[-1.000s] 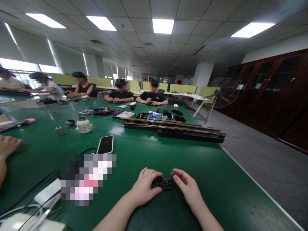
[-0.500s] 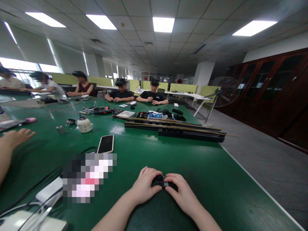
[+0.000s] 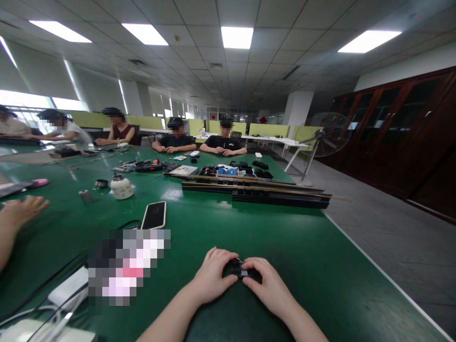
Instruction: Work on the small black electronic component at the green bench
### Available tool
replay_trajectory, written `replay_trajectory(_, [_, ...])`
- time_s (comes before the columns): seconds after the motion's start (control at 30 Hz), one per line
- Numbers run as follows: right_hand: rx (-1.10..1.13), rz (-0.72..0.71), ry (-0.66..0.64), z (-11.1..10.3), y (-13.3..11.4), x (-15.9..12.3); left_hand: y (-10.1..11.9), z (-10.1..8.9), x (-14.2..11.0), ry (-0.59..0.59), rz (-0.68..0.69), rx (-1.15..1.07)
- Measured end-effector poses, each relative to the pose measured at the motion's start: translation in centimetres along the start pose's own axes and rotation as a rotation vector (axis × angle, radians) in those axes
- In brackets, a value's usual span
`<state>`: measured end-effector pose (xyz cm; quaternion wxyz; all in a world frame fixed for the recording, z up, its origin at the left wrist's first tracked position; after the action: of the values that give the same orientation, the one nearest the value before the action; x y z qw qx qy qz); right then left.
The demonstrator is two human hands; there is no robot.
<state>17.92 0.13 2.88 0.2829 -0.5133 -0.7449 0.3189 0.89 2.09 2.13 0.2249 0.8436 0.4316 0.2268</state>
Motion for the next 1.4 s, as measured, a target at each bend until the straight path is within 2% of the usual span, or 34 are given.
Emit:
replay_trajectory(0.8, [0.079, 0.084, -0.013, 0.0, 0.8, 0.15, -0.39, 0.26, 0.03, 0.006, -0.026, -0.036])
replay_trajectory(1.4, [0.061, 0.065, 0.013, -0.22, 0.42, -0.08, -0.2, 0.11, 0.06, -0.007, -0.027, -0.036])
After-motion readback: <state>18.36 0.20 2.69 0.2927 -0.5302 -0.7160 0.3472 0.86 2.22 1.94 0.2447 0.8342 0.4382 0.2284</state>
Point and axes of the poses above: each hand's wrist, its own x-axis towards the middle knuckle, its own z-axis out of the palm, y = z × x, the point moved 3 cm from there along x, towards the middle knuckle, and after that the axes turned 5 degrees about -y, right-handed, at the moved point
